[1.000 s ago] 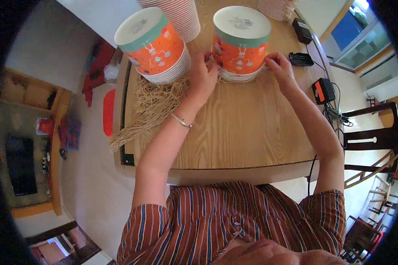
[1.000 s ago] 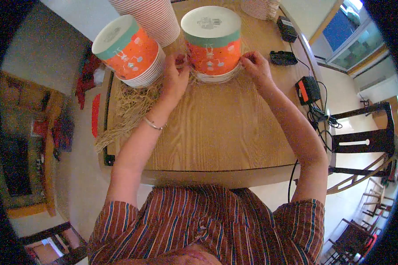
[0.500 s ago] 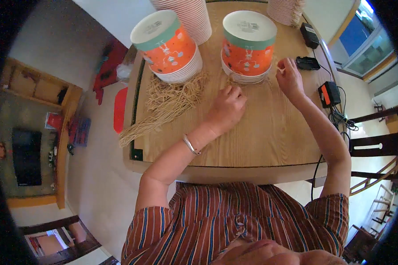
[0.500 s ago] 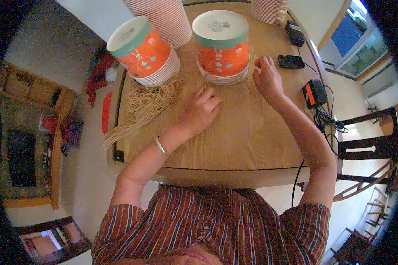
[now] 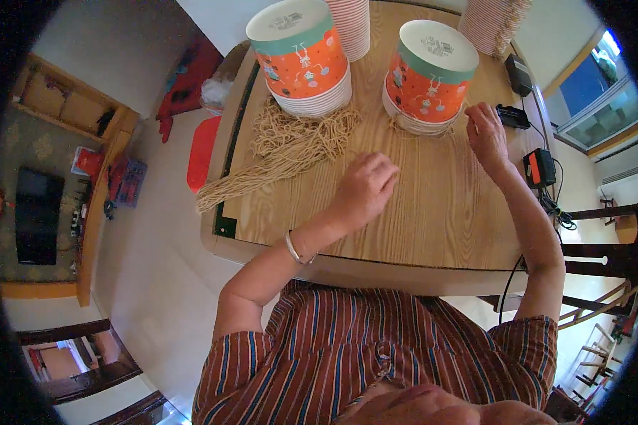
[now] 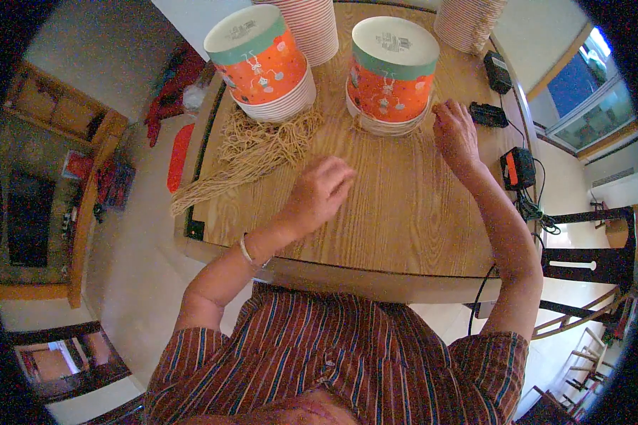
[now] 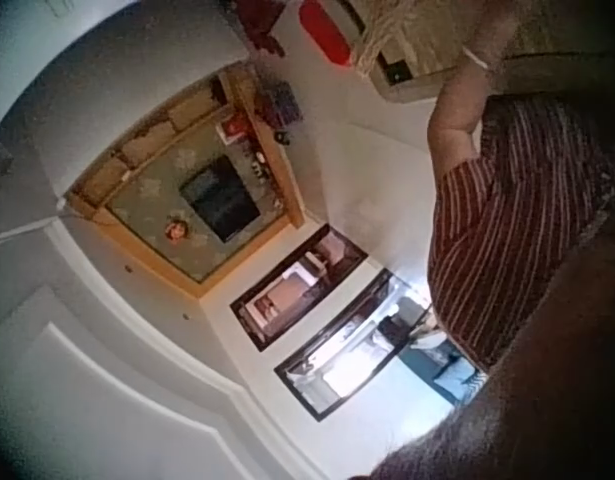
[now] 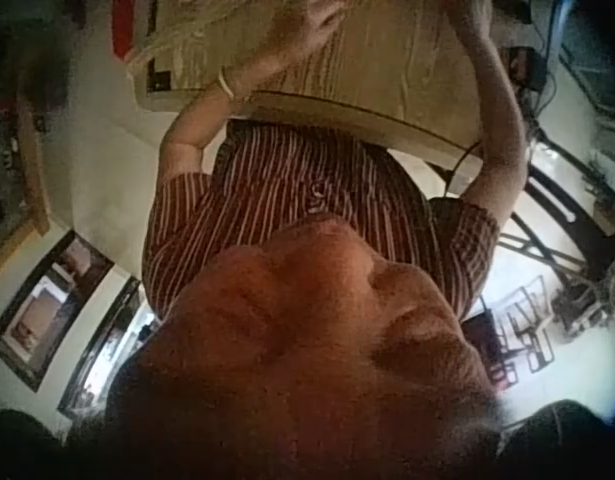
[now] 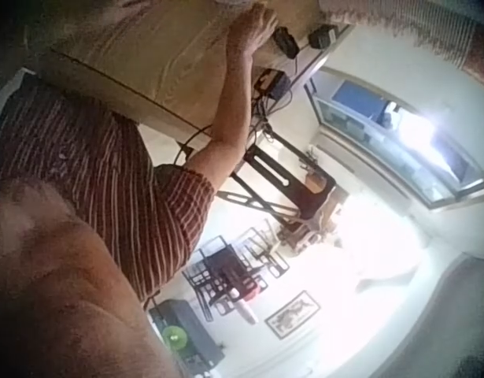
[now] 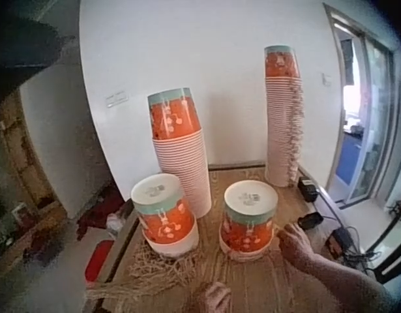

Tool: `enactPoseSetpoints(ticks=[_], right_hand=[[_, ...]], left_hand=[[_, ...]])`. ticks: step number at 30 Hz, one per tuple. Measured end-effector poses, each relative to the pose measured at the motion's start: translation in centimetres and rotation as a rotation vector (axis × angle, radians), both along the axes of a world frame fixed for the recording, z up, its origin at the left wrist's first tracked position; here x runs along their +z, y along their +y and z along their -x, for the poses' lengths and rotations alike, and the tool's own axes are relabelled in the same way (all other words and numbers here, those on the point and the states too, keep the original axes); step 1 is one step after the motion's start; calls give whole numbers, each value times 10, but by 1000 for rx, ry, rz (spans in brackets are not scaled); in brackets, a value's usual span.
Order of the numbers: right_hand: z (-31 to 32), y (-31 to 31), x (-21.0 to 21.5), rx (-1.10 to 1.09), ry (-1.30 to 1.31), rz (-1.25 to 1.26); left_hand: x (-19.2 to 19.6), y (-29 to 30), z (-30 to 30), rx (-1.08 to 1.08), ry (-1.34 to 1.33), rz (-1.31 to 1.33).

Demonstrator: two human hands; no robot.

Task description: Threading and tying straw-like material into paper bowls.

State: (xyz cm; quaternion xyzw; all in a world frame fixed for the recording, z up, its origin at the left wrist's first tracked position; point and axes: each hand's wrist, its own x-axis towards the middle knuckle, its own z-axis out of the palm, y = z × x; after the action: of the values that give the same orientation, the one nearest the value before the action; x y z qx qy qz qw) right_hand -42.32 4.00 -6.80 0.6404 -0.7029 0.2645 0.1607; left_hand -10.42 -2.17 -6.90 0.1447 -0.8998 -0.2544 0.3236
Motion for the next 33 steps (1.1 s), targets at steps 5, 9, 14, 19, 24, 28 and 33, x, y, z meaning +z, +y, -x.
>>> enactPoseSetpoints(ticks=[5,9,14,19,24,28,33], right_hand=[[-55,7,19,197,-68,-39],[-63,13,19,252,-54,-64],[-86,3,24,143,-283,-256],[-94,-9,7,210,-350,-336],[-110,-21,2,196,-311,-519],[-114,-26,-4,321,-168,-362],[-113,-20,-7,312,-175,-455]], left_hand=[[2,-36,30,252,67,-235],[11,-47,59,292,-16,-305],[-28,-74,72,350,38,-252],[-38,-83,75,334,82,-273],[-38,-87,71,385,90,-265],[-36,-89,69,396,210,-401],[-1,-72,72,358,117,-291]])
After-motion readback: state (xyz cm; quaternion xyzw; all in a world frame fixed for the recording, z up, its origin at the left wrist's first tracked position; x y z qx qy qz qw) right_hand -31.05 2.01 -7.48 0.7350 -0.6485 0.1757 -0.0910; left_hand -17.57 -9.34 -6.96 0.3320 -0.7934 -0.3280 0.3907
